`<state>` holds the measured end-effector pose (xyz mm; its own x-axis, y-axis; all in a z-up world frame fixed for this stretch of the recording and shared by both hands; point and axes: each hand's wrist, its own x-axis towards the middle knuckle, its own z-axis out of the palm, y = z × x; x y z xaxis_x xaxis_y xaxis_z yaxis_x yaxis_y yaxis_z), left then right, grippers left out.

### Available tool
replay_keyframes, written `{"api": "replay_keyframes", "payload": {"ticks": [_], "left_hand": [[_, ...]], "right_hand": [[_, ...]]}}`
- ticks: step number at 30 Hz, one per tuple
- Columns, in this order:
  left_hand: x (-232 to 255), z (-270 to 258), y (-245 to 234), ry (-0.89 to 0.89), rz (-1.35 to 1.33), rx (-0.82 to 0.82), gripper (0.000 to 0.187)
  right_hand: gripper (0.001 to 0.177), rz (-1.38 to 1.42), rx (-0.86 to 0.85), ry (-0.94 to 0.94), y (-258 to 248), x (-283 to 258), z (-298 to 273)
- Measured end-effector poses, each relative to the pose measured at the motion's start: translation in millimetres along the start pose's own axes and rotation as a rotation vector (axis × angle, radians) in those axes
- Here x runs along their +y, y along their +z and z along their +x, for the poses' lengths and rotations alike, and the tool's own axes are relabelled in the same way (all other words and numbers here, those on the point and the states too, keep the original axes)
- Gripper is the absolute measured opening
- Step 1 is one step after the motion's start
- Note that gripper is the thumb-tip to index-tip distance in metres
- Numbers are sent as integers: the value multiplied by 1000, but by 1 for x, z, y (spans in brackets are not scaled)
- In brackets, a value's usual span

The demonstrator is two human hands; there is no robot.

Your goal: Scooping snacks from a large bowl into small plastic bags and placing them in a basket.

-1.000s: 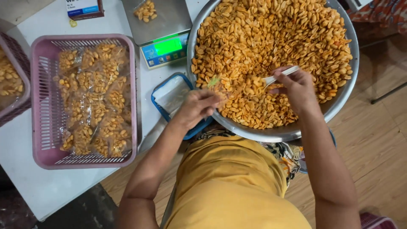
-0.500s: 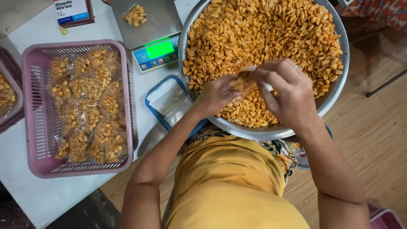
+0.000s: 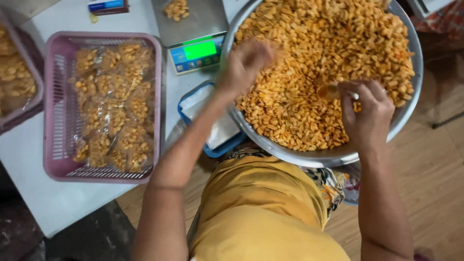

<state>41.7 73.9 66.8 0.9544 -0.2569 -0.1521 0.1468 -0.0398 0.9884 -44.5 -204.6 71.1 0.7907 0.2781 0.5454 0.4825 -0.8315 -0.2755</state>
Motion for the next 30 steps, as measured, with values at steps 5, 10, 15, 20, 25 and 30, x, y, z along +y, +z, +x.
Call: {"api": "replay_keyframes", "payload": {"ticks": [5, 10, 15, 20, 25, 30], "left_hand": [[-71, 125, -102, 908, 486, 379, 17], [-130, 119, -127, 761, 1079, 657, 28], [-218, 148, -204, 407, 1348, 939, 42], [-159, 127, -221, 555, 531, 1076, 23], [-81, 41, -131, 201, -561, 479, 66], [-12, -44, -31, 295, -499, -225, 8]], "right_hand": [[7, 171, -155, 222, 40, 16, -18], [8, 213, -258, 358, 52, 5, -18], [14, 345, -283, 487, 47, 5, -23], [13, 609, -245, 760, 50, -2, -18], [8, 766, -221, 940, 46, -3, -19], [13, 672, -118, 935, 26, -4, -14]]}}
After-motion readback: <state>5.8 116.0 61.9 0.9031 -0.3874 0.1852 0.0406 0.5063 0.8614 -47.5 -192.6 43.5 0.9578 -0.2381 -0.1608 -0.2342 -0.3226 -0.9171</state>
